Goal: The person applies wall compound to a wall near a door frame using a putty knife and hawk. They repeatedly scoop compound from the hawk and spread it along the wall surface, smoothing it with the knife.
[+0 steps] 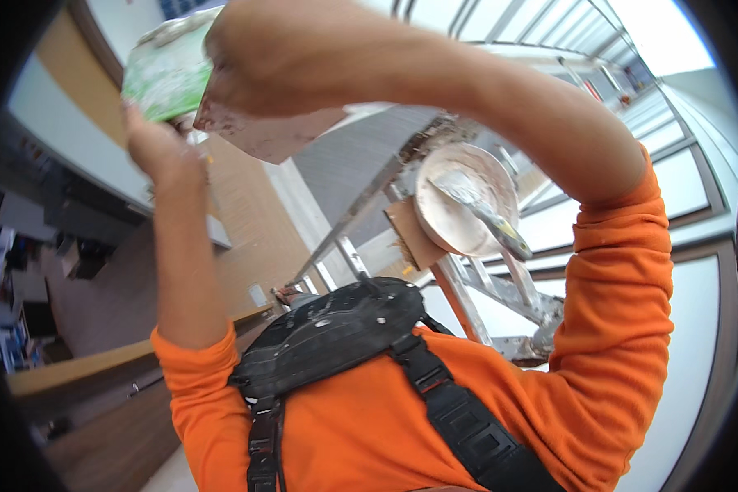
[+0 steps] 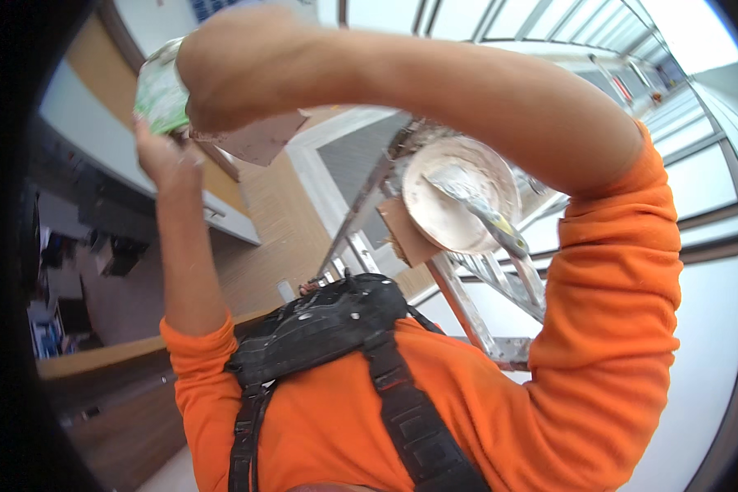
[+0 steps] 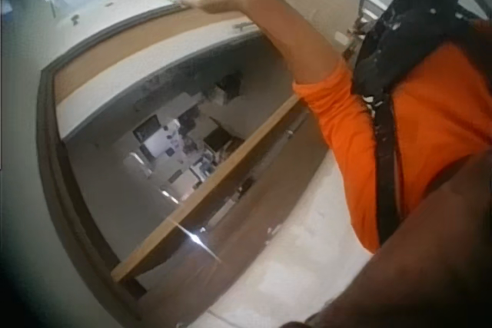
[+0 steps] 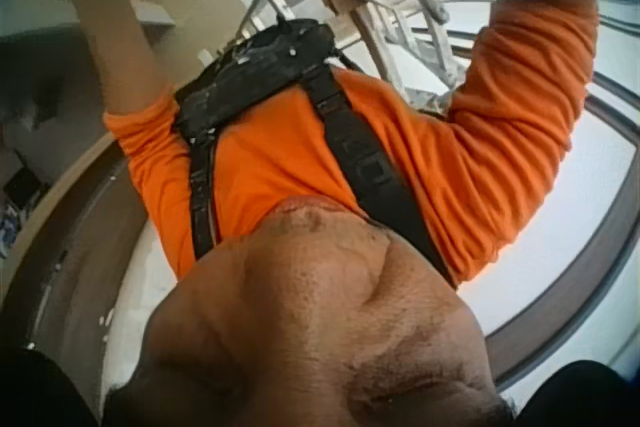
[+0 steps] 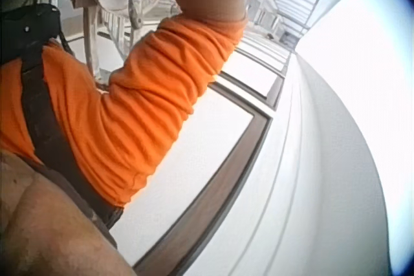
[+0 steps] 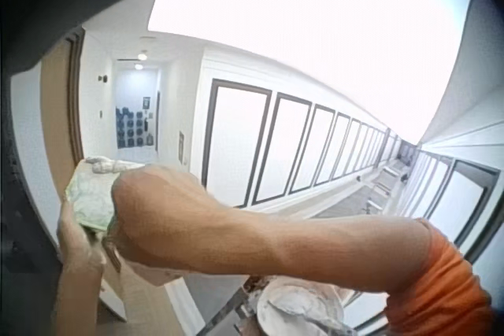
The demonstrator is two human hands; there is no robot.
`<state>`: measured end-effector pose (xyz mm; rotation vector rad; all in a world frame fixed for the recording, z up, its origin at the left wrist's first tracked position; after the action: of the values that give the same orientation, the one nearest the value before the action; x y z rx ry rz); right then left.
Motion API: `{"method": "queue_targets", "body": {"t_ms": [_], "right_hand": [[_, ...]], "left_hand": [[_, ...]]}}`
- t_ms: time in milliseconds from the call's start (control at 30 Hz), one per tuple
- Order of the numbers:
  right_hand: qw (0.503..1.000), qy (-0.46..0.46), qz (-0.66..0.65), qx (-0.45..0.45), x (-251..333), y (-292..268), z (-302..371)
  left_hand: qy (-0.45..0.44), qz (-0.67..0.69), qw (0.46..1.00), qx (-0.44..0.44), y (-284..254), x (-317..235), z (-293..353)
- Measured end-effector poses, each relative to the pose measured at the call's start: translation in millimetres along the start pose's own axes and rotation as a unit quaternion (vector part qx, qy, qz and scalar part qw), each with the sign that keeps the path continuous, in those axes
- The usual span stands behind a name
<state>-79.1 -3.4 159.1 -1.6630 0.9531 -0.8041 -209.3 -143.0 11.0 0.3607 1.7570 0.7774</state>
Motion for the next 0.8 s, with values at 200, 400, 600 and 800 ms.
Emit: {"method": "queue_targets", "body": {"t_ms": [200,400,600,800], "right_hand": [[0.919,0.358,-0.149,0.071,-160,-44,196],[0.831,0.514,-0.116,0.176,-197,28,309],[0.959,0.253,-0.111,0.064,-67,-23,159],[0.919,-0.039,-0.389,0.056,79,31,8]], "left_hand": [[-0.113,0.016,0.993,0.030,-48,1,12],[-0.181,-0.003,0.982,0.056,-52,21,51],[-0.145,0.030,0.988,0.048,-54,-18,61],[0.063,0.064,0.996,0.012,-40,-132,87]]}}
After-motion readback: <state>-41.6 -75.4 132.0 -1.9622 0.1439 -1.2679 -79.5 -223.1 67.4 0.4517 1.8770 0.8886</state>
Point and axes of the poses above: each hand's wrist, its own z-axis away from the middle knuckle, its own y-axis out of the palm, x = y × z, the point moved 10 cm from there along -z, towards the middle knuckle, and after that the axes turned 3 degrees about y, right-handed, at the moved point
